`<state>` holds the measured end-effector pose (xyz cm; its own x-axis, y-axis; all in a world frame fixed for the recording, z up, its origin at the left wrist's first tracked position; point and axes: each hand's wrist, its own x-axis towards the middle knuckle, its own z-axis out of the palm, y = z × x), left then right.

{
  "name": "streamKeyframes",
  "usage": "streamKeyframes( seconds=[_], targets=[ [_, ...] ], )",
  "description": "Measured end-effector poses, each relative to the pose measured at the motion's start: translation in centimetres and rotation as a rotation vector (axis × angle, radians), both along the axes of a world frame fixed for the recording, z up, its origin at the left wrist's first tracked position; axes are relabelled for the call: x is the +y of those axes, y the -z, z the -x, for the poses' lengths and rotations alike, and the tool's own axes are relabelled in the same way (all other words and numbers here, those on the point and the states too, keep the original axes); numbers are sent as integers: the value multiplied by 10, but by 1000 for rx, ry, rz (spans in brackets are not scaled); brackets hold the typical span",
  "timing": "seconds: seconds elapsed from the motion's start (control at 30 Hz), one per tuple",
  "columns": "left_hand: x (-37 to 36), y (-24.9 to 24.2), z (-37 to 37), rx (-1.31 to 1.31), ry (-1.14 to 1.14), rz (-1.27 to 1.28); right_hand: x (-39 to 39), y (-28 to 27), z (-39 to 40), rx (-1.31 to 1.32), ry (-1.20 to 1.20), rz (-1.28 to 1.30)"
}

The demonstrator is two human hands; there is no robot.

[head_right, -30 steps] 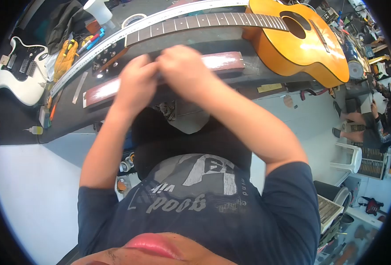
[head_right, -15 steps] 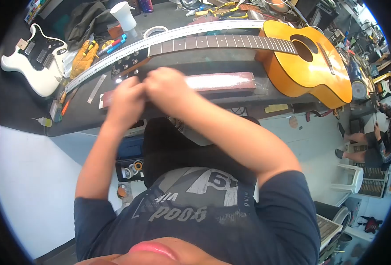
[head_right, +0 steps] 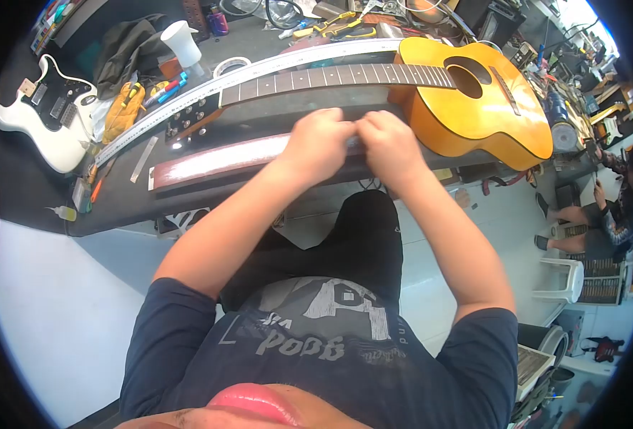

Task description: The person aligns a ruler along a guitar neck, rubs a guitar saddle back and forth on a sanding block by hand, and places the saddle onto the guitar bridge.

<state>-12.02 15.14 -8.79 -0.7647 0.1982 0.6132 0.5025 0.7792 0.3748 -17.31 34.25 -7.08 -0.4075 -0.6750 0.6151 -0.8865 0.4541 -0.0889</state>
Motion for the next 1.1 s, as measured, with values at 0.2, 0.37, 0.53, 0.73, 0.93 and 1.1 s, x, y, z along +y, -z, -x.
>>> streamKeyframes(
  seconds=[0.2, 0.37, 0.53, 0.73, 0.93, 1.1],
  targets=[
    [-55, -7, -42, -50, -105, 23, -60, 5, -16, 17, -97, -24],
    [-182, -32, -150, -218, -381, 92, -227, 23, -76, 92, -351, 110],
    [-207, -32, -170, -193, -397, 110, -257, 25, -93, 64, -378, 194],
    [-74, -6, -40, -39, -110, 54, -80, 9, -13, 51, -164, 22],
    [9, 1, 14, -38, -4, 17, 9, -3, 11, 0, 54, -65],
    [-110, -6, -73, -38, -131, 70, -117, 9, -28, 30, -248, 50]
  ],
)
